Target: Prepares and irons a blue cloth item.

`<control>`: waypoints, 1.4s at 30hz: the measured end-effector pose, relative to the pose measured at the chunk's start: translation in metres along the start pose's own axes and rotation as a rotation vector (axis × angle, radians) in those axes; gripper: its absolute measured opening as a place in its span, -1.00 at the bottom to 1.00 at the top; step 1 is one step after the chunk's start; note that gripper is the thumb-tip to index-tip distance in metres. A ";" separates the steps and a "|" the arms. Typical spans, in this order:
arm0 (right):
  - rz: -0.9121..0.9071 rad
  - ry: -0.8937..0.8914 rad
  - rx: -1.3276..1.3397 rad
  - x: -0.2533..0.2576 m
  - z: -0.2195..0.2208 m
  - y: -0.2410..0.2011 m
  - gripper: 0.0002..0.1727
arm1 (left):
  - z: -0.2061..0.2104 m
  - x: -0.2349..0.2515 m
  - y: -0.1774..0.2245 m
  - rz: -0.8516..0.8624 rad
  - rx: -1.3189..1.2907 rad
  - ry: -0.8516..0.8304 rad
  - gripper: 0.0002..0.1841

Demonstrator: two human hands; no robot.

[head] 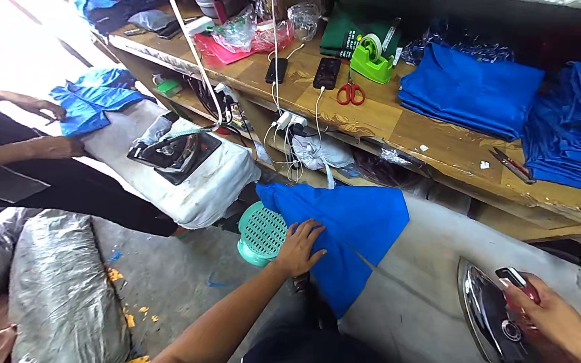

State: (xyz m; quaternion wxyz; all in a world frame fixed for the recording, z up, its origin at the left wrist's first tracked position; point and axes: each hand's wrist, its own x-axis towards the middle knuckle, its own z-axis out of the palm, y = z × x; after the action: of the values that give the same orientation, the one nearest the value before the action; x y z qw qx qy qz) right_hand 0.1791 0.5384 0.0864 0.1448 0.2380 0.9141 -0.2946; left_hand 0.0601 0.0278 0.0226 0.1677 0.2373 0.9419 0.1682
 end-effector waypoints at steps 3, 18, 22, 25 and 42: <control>-0.005 0.014 0.031 0.003 0.008 -0.004 -0.43 | -0.014 0.004 -0.024 0.024 0.023 -0.035 -0.34; -0.312 -0.425 -0.244 -0.035 0.101 -0.343 -0.40 | -0.054 0.012 -0.109 0.286 -0.015 -0.135 -0.43; -0.289 -0.465 -0.410 -0.014 0.131 -0.384 -0.37 | -0.051 0.008 -0.115 0.308 -0.063 -0.133 -0.43; -0.270 -0.421 -0.405 -0.002 0.138 -0.386 -0.39 | -0.049 0.006 -0.120 0.332 -0.098 -0.133 -0.42; -0.236 -0.459 -0.453 0.011 0.157 -0.433 -0.33 | -0.070 0.096 -0.229 -0.829 -0.702 -0.123 -0.09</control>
State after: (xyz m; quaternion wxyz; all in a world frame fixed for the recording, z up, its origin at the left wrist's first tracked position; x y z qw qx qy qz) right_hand -0.0358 0.1372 0.1622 0.3608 0.0199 0.9211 -0.1448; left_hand -0.1362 -0.1306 -0.0289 0.3437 -0.2148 0.8324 0.3781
